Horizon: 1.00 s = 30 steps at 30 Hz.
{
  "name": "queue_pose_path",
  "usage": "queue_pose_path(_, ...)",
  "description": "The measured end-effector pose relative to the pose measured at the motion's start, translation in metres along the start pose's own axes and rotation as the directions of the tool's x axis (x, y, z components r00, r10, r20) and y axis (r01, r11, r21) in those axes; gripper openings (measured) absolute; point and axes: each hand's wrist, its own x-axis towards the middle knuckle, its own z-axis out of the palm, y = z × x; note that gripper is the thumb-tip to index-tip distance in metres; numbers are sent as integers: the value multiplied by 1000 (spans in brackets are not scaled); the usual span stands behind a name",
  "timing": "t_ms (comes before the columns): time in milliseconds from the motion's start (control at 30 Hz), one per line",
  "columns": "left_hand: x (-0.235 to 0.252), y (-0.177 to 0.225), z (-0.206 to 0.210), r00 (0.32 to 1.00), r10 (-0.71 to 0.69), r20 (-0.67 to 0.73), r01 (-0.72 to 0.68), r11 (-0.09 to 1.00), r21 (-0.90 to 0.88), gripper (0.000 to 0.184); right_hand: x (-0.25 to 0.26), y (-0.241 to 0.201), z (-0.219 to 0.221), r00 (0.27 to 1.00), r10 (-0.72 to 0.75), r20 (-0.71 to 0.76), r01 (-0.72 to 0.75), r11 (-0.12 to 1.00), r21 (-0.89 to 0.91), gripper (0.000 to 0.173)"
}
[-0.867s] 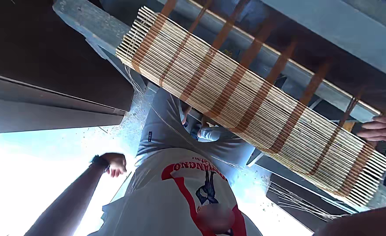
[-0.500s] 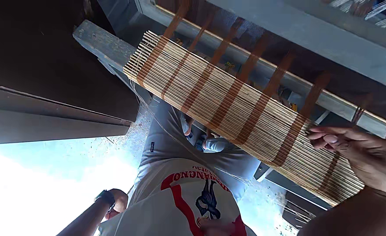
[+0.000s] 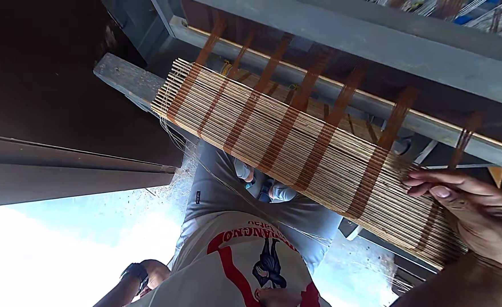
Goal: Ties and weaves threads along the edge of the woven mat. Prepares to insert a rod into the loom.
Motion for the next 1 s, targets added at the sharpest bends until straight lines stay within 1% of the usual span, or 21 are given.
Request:
queue_pose_path(33,20,-10,0,990,-68,126,66,998,20,25,-1,1,-1,1000,-3,1,3,1000,3,29)
queue_pose_path(67,44,-27,0,957,-90,277,82,996,41,22,-1,1,-1,1000,-1,3,1,1000,3,29)
queue_pose_path(100,72,-57,3,914,-33,403,33,999,8,18,-1,1,-2,1000,5,4,-5,1000,5,29)
queue_pose_path(133,102,-96,5,859,107,500,-59,992,-111,19,-1,1,-2,1000,8,8,-8,1000,9,29)
queue_pose_path(167,115,-120,2,816,190,546,-62,968,-244,23,-1,1,-3,1000,8,12,-8,1000,7,29)
queue_pose_path(200,113,-131,-6,801,270,535,-86,935,-344,29,0,1,-3,1000,3,13,-3,1000,5,29)
queue_pose_path(233,104,-135,-18,794,348,499,-130,898,-420,35,0,1,-3,1000,-1,14,1,1000,2,30)
queue_pose_path(267,90,-131,-35,760,442,477,-195,855,-481,42,0,1,-3,1000,-1,14,1,1000,-2,30)
queue_pose_path(300,74,-122,-52,705,548,450,-266,792,-549,45,0,0,-3,1000,0,14,0,1000,-5,30)
queue_pose_path(367,41,-94,-83,563,727,393,-370,647,-666,43,0,0,-2,1000,-1,4,1,1000,-10,29)
queue_pose_path(433,16,-64,-105,431,835,342,-448,527,-722,33,0,-2,0,1000,-9,-10,9,1000,-17,29)
queue_pose_path(500,-6,-37,-122,327,901,284,-566,427,-705,26,1,-4,1,1000,-7,-24,6,1000,-25,28)
queue_pose_path(567,-30,-16,-135,257,962,95,-782,265,-564,24,1,-6,2,999,-1,-32,0,999,-35,27)
queue_pose_path(633,-49,7,-143,145,969,-198,-960,90,-264,20,5,-11,4,998,-11,-64,9,999,-43,25)
queue_pose_path(667,-54,22,-147,84,944,-319,-992,48,-120,18,8,-17,7,997,-27,-79,23,999,-42,23)
queue_pose_path(733,-57,63,-152,2,895,-447,-999,23,40,19,18,-37,19,994,-82,-69,81,997,-15,22)
queue_pose_path(767,-56,86,-154,1,886,-464,-999,23,43,17,25,-50,30,992,-116,-49,116,993,5,22)
queue_pose_path(800,-53,110,-156,29,894,-446,-1000,31,-2,16,32,-63,42,989,-147,-21,147,989,23,22)
queue_pose_path(900,-31,185,-151,121,952,-282,-990,97,-99,21,53,-96,85,983,-180,15,178,980,87,32)
queue_pose_path(967,-16,229,-135,165,970,-177,-983,148,-105,23,63,-109,106,992,-123,-35,127,985,121,38)
queue_pose_path(1000,-11,247,-128,182,974,-138,-979,167,-114,24,66,-115,112,993,-69,-98,82,987,135,35)
